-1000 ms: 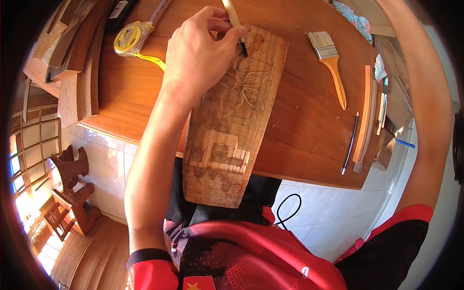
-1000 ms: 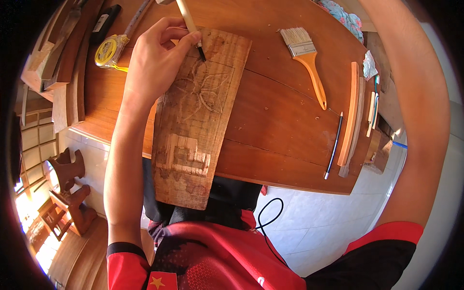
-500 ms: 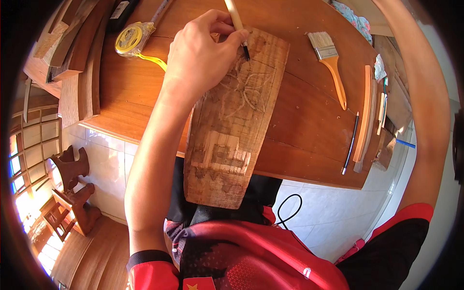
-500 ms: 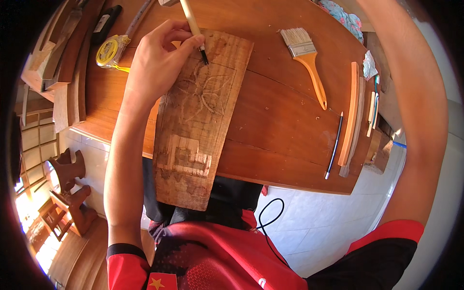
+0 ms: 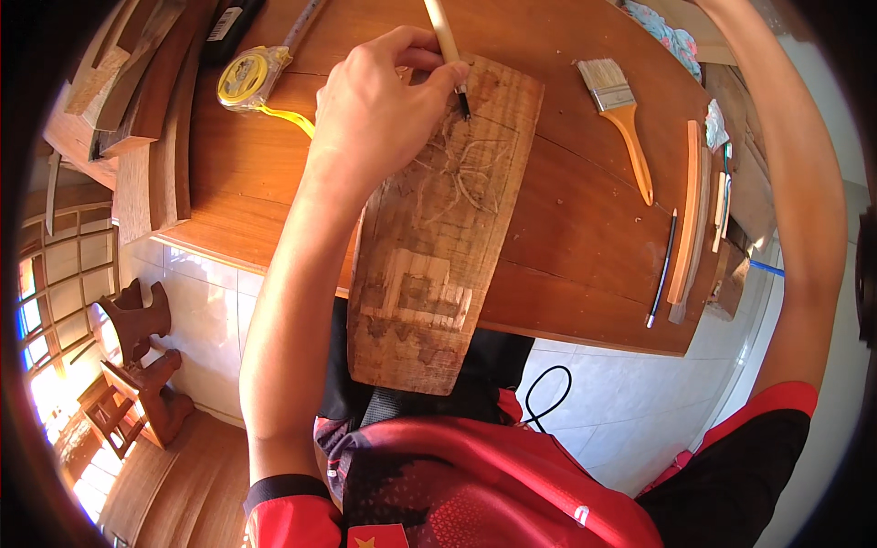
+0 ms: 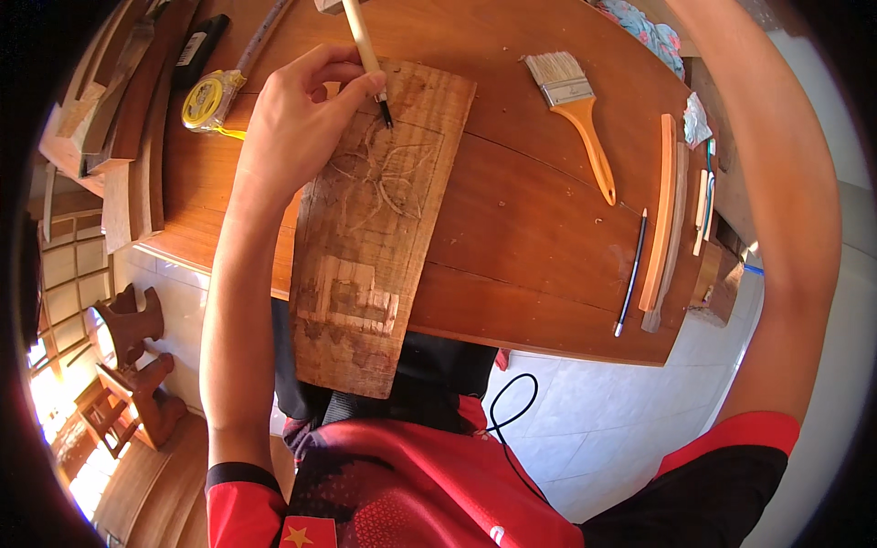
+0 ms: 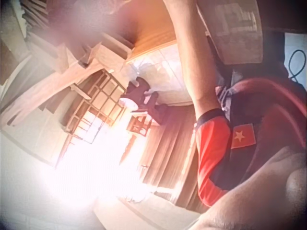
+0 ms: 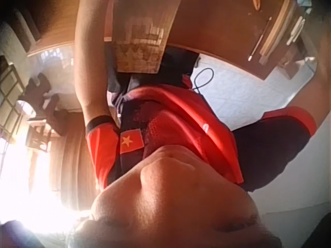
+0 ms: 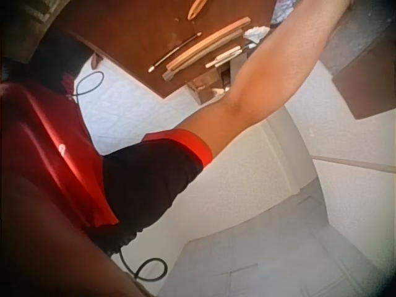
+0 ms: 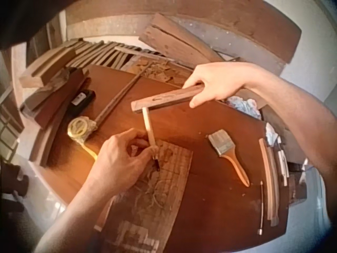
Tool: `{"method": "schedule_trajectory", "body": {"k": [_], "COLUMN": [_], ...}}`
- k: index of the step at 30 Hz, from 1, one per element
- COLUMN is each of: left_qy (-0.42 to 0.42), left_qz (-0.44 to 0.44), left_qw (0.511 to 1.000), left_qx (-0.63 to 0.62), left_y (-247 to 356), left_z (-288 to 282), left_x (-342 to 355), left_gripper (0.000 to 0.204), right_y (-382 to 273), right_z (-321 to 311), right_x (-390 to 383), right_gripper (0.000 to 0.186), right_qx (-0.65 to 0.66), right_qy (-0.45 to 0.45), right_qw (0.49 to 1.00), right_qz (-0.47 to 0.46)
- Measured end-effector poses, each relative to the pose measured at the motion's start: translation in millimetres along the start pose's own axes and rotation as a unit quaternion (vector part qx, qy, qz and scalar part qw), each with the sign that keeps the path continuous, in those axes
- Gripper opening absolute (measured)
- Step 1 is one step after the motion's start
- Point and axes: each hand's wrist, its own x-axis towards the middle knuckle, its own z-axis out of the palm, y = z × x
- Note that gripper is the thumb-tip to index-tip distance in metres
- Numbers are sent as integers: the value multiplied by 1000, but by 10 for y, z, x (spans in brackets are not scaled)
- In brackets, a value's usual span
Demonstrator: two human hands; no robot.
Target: The person carves a floral design into a rectangular wooden board using a chisel and a wooden mallet. They repeatedly strike the chisel to deepen the grooves of the pattern while holding the board steady on a workbench.
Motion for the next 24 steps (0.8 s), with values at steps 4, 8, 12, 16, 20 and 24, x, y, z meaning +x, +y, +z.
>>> {"method": "schedule_trajectory", "body": {"k": [4, 8, 12, 16, 20, 24], "left_qy": [-6, -10, -9, -27, -41, -40], "left_qz": [-14, -18, -10, -37, -39, -33], "left_qw": [1000, 1000, 1000, 998, 997, 998], "left_qx": [-4, -5, 2, -31, -49, -37], "left_y": [51, 80, 69, 90, 67, 37], "left_z": [-19, -34, 14, 9, -2, -8], "left_x": [-17, -29, -20, -17, -14, -14], "left_gripper": [40, 41, 37, 37, 37, 35], "right_y": [65, 83, 161, 292, 7, 118], "right_z": [49, 45, 111, 151, 24, 89], "right_x": [51, -9, 19, 8, -190, -138], "right_gripper": [40, 40, 36, 34, 34, 32], "right_qx": [-5, 9, 17, 27, 63, 70], "right_qy": [-7, -20, -9, 9, -5, 48], "right_qw": [1000, 1000, 998, 1000, 990, 996], "right_qz": [0, 12, 58, -9, 126, 26]}}
